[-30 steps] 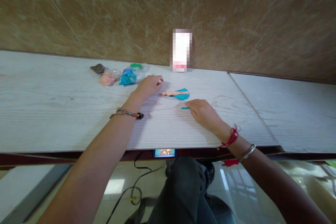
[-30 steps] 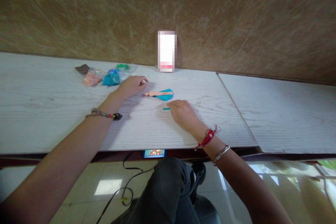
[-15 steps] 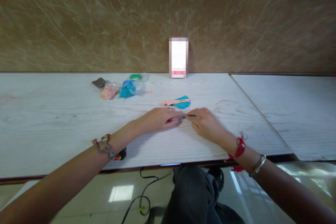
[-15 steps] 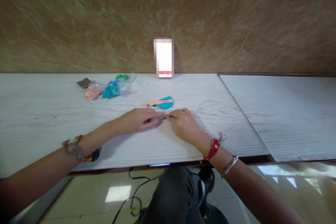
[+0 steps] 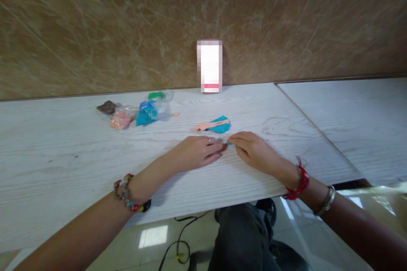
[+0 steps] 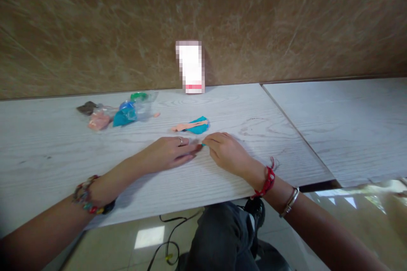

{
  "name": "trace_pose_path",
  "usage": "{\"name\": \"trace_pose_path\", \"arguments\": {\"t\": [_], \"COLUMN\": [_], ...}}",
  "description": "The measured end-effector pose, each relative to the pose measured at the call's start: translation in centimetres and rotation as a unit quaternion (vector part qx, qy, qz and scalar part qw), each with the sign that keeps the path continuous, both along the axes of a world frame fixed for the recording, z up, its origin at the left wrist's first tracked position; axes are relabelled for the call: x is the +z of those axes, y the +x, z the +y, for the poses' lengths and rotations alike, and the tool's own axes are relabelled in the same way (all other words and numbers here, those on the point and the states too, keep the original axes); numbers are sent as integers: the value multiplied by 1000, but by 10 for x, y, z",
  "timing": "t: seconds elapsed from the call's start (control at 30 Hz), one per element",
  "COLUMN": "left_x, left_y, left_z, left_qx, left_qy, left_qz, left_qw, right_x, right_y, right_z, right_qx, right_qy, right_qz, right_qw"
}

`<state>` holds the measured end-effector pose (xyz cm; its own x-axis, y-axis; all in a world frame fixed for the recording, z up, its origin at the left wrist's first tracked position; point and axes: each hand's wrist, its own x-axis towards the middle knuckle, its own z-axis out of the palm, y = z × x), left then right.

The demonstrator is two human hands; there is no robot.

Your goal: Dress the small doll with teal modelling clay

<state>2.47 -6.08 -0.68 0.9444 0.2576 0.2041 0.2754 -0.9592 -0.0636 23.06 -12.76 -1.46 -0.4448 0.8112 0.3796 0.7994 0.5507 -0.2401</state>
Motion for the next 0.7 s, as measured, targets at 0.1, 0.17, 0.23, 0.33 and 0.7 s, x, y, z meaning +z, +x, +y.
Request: {"name": "trace_pose_path", "arguments": {"t": [0.1, 0.17, 0.23, 0.33, 0.7], "left_x": [-1, -1, -1, 1, 6], "left_y": [0, 0, 0, 2, 5], "left_z": [1, 2, 2, 1, -4], "left_qx": [4, 7, 9, 6, 35], "left_qy": [-14, -21, -25, -12, -27], "left_qz": [4, 4, 7, 16, 34], "left_qw": [1000, 1000, 1000, 1000, 998], "right_x": [2, 2, 1, -2, 0], "right_y": [2, 2, 2, 2, 8], "right_z": [-1, -2, -2, -1, -2], "right_qx": [-5, -1, 8, 13, 10], "right_qy": [14, 27, 38, 37, 58], "right_qz": [-15, -34, -47, -38, -54], "right_qw": [1000, 999, 998, 999, 997]}}
